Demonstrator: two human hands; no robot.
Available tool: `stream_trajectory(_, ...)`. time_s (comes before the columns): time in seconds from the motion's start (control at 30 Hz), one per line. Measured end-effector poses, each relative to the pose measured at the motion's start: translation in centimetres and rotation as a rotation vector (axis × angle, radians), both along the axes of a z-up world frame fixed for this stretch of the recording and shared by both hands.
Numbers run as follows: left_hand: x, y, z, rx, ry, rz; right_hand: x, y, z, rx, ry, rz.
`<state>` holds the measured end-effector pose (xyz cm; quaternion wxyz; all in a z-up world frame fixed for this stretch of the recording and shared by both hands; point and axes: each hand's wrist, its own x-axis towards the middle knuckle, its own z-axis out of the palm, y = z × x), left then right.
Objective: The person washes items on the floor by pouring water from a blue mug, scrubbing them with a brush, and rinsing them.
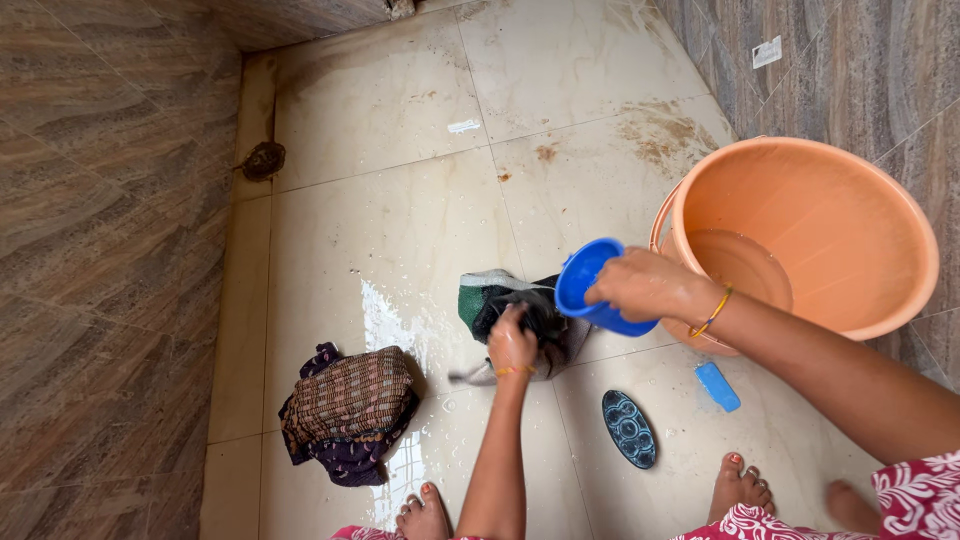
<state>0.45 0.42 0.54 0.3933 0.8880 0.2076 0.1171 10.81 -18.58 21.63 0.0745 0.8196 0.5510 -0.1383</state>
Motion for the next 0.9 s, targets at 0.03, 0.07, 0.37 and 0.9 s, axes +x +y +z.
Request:
stream_trajectory(0.03, 1.0, 0.8, 1.0, -0.064, -0.116, 0.064, 0.3, -0.4, 0.7, -0.012, -0.014, -0.033)
stream_trajectory(0.07, 1.9, 1.5, 2.4, -0.128, -0.231, 0.129, 0.4, -0.6, 1.5, -0.023, -0.029, -0.065)
stream_trajectory(0.37, -1.7, 1.0, 22.4, -0.417, -0.657, 0.006, 1.7, -1.9, 8.1, -0.009, -0.083, -0.266)
stream_trajectory(0.9, -1.6, 0.0, -1.4, 0.315, 0.251, -0.290, -2.6, 1.7, -0.5, 0.211, -0.013, 0.118)
